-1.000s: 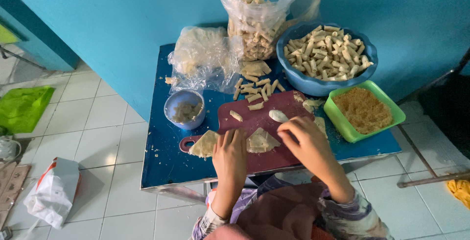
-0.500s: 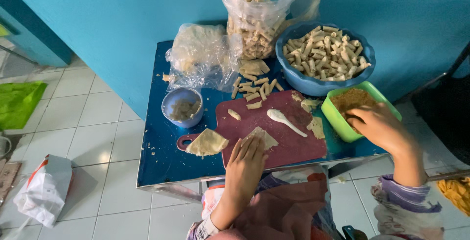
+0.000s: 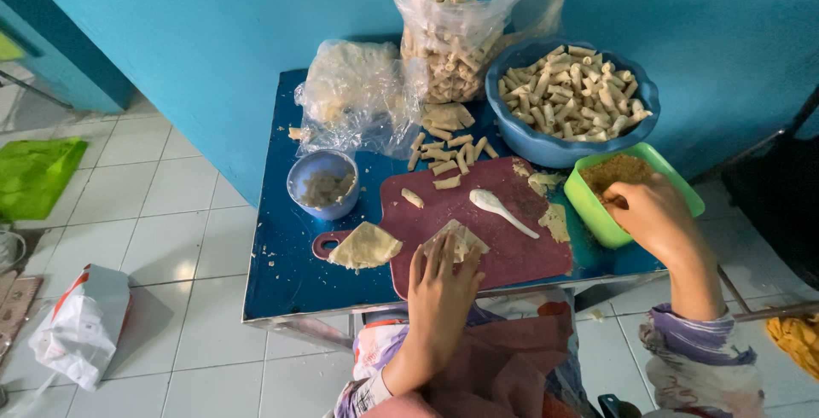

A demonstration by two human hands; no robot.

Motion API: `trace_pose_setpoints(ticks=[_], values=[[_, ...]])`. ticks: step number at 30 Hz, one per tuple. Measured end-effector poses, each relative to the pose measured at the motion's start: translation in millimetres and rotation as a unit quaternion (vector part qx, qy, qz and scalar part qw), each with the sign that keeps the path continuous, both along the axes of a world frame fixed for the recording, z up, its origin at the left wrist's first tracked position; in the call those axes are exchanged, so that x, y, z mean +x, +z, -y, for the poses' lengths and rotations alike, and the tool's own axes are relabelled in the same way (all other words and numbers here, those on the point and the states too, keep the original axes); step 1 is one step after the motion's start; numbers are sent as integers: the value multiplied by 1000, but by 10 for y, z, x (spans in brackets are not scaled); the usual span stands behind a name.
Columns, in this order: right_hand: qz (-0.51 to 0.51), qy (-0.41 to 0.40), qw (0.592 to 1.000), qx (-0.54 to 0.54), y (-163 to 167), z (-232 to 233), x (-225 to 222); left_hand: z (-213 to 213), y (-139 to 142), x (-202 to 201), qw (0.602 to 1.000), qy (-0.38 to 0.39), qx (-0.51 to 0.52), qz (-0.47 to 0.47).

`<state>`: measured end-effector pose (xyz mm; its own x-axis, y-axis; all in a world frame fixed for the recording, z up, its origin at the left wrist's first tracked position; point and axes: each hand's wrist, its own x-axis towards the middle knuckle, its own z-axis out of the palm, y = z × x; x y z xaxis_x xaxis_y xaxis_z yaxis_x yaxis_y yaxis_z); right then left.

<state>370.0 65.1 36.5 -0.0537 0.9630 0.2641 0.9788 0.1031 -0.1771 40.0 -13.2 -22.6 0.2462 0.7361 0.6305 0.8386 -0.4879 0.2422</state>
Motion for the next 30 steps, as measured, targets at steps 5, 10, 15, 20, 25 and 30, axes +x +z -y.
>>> trace_pose_setpoints(ticks=[5, 10, 15, 20, 25, 30], values=[[3, 0, 1000, 14, -77, -28, 24, 2, 18, 22, 1000, 9, -2, 3], [-31, -8, 999, -18, 10, 18, 27, -2, 40, 7, 999, 10, -11, 36], [-57, -16, 998, -16, 189, 90, 55, -4, 42, 7, 1000, 18, 10, 7], [-54, -13, 998, 8, 262, 131, 72, 21, 82, 69, 1000, 7, 26, 7], [-40, -18, 999, 14, 263, 145, 95, 14, 116, 30, 998, -7, -28, 60], [6, -14, 999, 34, 436, 158, 11, -57, 85, -70, 988, -11, -76, 130]])
